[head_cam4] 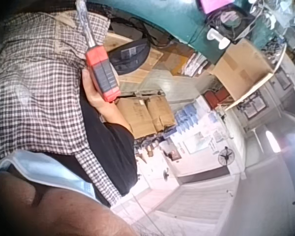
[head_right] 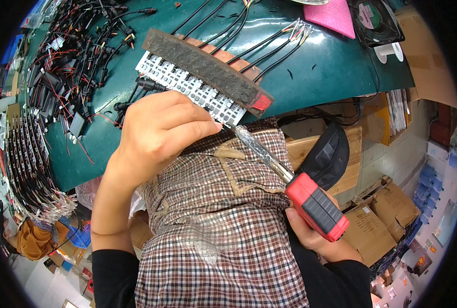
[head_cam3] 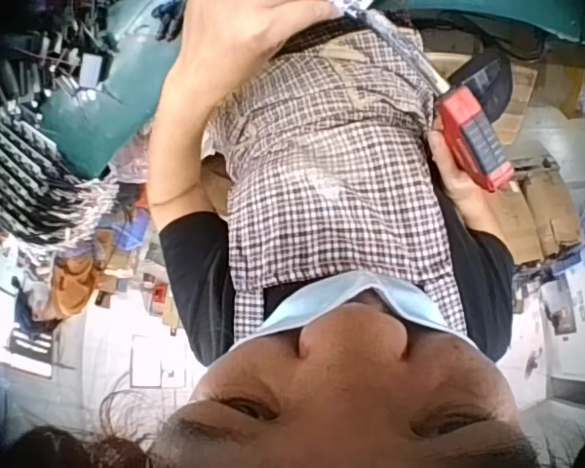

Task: The person solders wires onto a circuit board using a soldering iron, places the board into a box, and solders wires onto another circuit board.

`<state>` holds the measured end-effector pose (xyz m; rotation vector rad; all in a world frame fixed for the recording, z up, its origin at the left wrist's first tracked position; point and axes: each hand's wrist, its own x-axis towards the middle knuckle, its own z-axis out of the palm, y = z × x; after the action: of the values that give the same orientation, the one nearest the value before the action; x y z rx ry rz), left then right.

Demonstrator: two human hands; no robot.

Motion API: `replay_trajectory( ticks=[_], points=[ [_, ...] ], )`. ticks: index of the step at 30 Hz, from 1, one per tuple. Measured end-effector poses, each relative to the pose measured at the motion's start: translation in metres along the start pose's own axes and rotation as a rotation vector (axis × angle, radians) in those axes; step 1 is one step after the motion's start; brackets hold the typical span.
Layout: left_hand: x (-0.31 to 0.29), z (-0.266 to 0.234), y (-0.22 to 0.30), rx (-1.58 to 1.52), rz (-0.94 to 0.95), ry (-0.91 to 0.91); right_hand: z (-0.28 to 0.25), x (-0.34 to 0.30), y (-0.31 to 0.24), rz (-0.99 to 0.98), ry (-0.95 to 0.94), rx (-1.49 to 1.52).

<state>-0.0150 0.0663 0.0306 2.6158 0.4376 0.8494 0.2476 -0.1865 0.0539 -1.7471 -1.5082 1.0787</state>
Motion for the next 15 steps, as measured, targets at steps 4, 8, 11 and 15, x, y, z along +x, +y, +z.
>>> replay_trajectory(
  ticks=[4, 8, 11, 15],
  points=[
    [0.002, -0.001, -0.005, -0.019, 0.06, -0.034, 0.002, -0.01, 0.005, 0.088, 0.012, 0.068],
    [0.003, -0.003, 0.002, 0.034, 0.048, -0.075, 0.002, -0.01, 0.009, 0.069, 0.015, 0.052],
    [0.004, -0.004, 0.005, 0.052, 0.039, -0.06, 0.003, -0.004, -0.004, 0.163, -0.002, 0.079],
    [0.006, -0.006, 0.007, 0.066, 0.04, -0.088, 0.004, -0.007, 0.002, 0.136, 0.016, 0.091]
  ],
)
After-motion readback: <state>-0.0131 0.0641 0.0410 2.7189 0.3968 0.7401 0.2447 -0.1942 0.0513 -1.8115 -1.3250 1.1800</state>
